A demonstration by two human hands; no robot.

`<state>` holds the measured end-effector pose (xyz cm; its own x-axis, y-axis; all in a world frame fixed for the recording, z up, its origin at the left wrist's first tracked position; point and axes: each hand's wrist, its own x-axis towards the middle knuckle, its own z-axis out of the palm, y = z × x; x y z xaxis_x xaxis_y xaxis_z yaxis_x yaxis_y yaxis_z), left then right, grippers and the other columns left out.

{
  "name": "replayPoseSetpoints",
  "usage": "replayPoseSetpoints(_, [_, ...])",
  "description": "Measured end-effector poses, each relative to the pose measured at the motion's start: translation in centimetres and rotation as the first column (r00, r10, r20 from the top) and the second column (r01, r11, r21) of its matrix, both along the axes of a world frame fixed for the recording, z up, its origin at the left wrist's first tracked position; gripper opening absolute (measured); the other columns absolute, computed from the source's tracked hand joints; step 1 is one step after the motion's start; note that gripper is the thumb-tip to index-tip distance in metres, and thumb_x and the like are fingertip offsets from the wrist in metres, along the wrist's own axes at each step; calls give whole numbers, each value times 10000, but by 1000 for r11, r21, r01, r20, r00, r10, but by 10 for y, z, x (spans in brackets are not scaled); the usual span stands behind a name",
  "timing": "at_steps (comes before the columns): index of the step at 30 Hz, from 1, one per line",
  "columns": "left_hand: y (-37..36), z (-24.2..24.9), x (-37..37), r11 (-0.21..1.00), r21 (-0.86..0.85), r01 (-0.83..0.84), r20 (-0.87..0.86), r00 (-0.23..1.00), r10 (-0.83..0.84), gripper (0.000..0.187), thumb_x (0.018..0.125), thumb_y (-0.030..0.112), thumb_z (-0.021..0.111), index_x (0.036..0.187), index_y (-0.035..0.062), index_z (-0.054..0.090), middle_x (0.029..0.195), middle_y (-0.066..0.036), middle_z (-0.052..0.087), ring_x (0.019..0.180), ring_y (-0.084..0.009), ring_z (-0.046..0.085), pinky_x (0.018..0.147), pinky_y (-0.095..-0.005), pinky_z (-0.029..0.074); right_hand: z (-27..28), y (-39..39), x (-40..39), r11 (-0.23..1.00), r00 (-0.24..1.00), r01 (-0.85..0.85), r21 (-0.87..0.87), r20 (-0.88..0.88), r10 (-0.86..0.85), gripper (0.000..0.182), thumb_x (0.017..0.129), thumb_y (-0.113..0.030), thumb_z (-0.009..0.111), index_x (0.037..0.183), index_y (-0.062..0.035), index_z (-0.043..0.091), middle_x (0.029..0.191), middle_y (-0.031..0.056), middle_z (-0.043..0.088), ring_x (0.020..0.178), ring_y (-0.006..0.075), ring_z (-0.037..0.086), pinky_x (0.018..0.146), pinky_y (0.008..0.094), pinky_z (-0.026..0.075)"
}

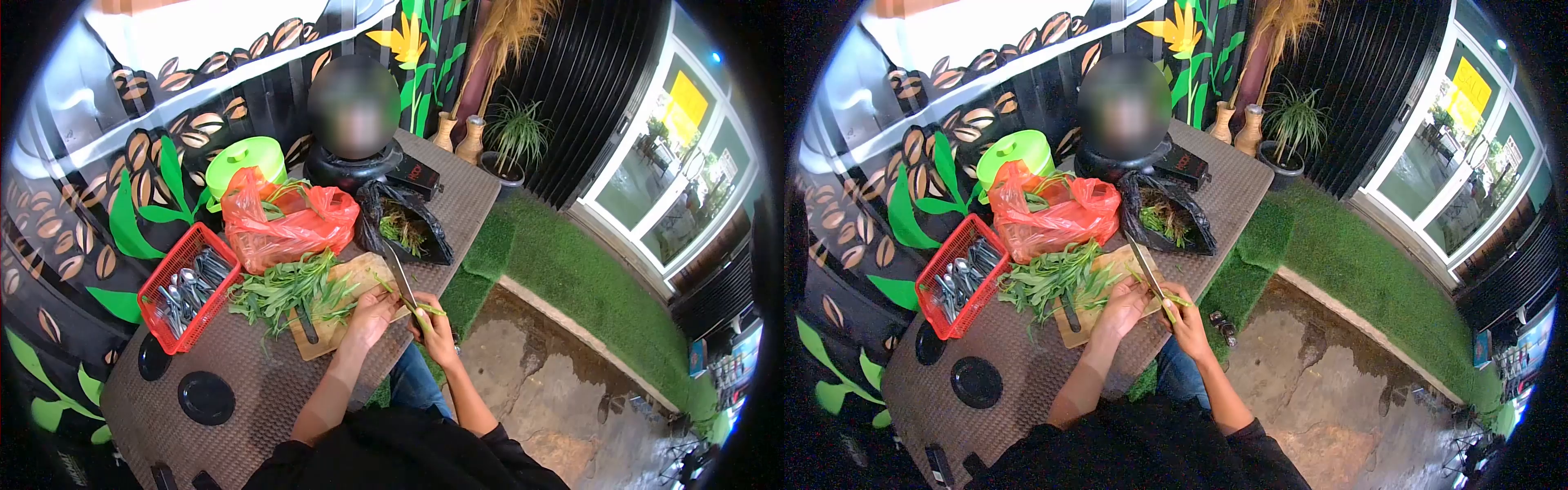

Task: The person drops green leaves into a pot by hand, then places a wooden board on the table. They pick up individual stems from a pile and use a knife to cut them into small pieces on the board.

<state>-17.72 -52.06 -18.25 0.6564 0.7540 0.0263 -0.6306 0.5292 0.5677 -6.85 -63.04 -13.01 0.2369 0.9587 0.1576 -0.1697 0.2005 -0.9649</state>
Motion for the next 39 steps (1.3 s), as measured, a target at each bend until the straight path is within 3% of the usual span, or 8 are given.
replayPoseSetpoints(5, [-2, 3, -4, 999, -1, 42, 28, 999, -42, 175, 873, 42, 591, 1044, 21, 558, 1017, -79, 629, 945, -175, 595, 882, -307, 468, -9, -2, 5, 1000, 993, 14, 11, 119, -15, 252, 977, -160, 446, 1193, -37, 482, 678, -34, 419, 551, 46, 372, 487, 197, 291])
replayPoseSetpoints(9, [-1, 12, -8, 997, 57, 53, -63, 997, -50, 168, 872, 57, 602, 1031, 15, 570, 999, -83, 631, 934, -182, 604, 869, -312, 485, -14, -2, 3, 999, 995, 29, -30, 92, -26, 263, 981, -175, 439, 1202, -40, 478, 683, -31, 425, 540, 42, 364, 471, 190, 284])
replayPoseSetpoints(11, [1, 13, -8, 996, 77, 55, -64, 997, -50, 187, 868, 73, 618, 1039, 6, 580, 995, -87, 633, 932, -185, 609, 867, -315, 495, -17, 0, 2, 998, 998, 55, -14, -23, -55, 269, 984, -191, 432, 1203, -42, 478, 677, -30, 429, 536, 37, 361, 466, 188, 283])
replayPoseSetpoints(16, [6, 1, -3, 999, -16, -43, 12, 999, 44, 161, 872, 86, 616, 1019, 22, 600, 976, -77, 639, 925, -178, 611, 855, -315, 498, -16, 0, 8, 999, 998, 32, -31, 56, -30, 286, 980, -194, 439, 1222, -46, 475, 657, -32, 421, 533, 39, 358, 466, 195, 285])
replayPoseSetpoints(27, [5, 3, -5, 1000, -17, 3, 7, 1000, -3, 112, 873, 80, 612, 968, 21, 603, 982, -76, 636, 938, -176, 600, 878, -320, 474, -14, 2, 7, 1000, 996, 10, -17, 85, -9, 278, 965, -151, 460, 1223, -51, 494, 711, -21, 451, 603, 51, 397, 533, 213, 334])
replayPoseSetpoints(30, [1, 1, -3, 999, -29, 27, 24, 999, -26, 117, 872, 74, 611, 970, 12, 597, 988, -80, 635, 937, -174, 597, 879, -310, 469, -21, 5, 6, 993, 965, 84, 86, 241, -102, 239, 958, -133, 476, 1184, -60, 499, 750, -14, 465, 613, 52, 407, 540, 218, 350])
replayPoseSetpoints(35, [-2, 8, -2, 998, -36, 45, 23, 999, -44, 109, 870, 66, 612, 965, 14, 597, 994, -79, 634, 932, -170, 596, 890, -298, 458, -9, 0, 2, 1000, 1000, -12, -9, 11, 12, 227, 965, -134, 470, 1182, -69, 467, 759, -18, 450, 624, 53, 413, 542, 208, 347])
replayPoseSetpoints(39, [-2, 4, -3, 997, -52, 59, 58, 997, -56, 95, 859, 54, 622, 943, 16, 600, 981, -78, 638, 937, -159, 590, 893, -293, 451, -12, 1, 1, 1000, 999, -24, 9, -27, 24, 232, 968, -133, 463, 1192, -70, 458, 734, -25, 436, 622, 51, 407, 532, 206, 337])
